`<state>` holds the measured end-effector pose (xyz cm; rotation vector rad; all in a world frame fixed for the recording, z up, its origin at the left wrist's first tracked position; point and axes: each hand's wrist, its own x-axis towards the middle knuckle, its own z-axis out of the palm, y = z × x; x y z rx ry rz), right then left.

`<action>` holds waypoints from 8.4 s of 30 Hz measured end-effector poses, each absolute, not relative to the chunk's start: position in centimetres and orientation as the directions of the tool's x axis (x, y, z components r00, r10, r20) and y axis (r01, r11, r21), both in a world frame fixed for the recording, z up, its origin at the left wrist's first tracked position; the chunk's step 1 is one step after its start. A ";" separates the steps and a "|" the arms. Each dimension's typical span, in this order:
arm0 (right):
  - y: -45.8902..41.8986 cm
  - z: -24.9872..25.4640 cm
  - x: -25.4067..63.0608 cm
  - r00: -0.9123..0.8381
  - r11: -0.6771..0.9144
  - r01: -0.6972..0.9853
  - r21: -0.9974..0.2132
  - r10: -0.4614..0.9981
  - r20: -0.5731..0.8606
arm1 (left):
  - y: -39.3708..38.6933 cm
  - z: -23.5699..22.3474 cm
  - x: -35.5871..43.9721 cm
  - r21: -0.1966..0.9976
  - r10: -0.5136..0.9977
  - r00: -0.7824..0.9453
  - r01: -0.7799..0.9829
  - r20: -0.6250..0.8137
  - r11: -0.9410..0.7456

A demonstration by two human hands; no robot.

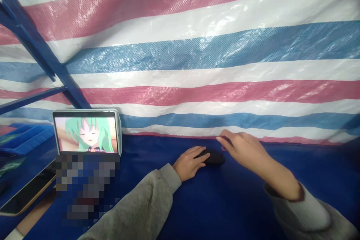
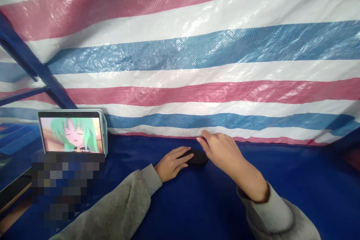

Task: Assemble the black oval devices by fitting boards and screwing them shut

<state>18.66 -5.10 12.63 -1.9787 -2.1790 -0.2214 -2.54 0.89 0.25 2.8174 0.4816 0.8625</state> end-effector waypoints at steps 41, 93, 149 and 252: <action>-4.7 12.0 19.0 -0.123 0.135 0.990 -0.037 0.966 0.227 | 1.0 -0.1 -2.5 0.235 0.337 0.780 0.247 0.528 -0.940; -5.2 12.5 18.7 -0.141 0.156 0.987 -0.036 0.952 0.272 | 0.9 0.2 -2.4 0.239 0.344 0.775 0.253 0.530 -0.937; -6.0 13.1 20.6 -0.014 0.072 0.976 -0.207 0.963 0.270 | -0.1 0.7 -1.2 0.327 0.439 0.796 0.320 0.416 -0.889; -6.4 -1.4 17.6 0.009 0.202 0.830 -0.520 0.927 0.375 | 2.0 -0.2 -2.2 0.509 0.566 0.561 0.275 0.604 -0.816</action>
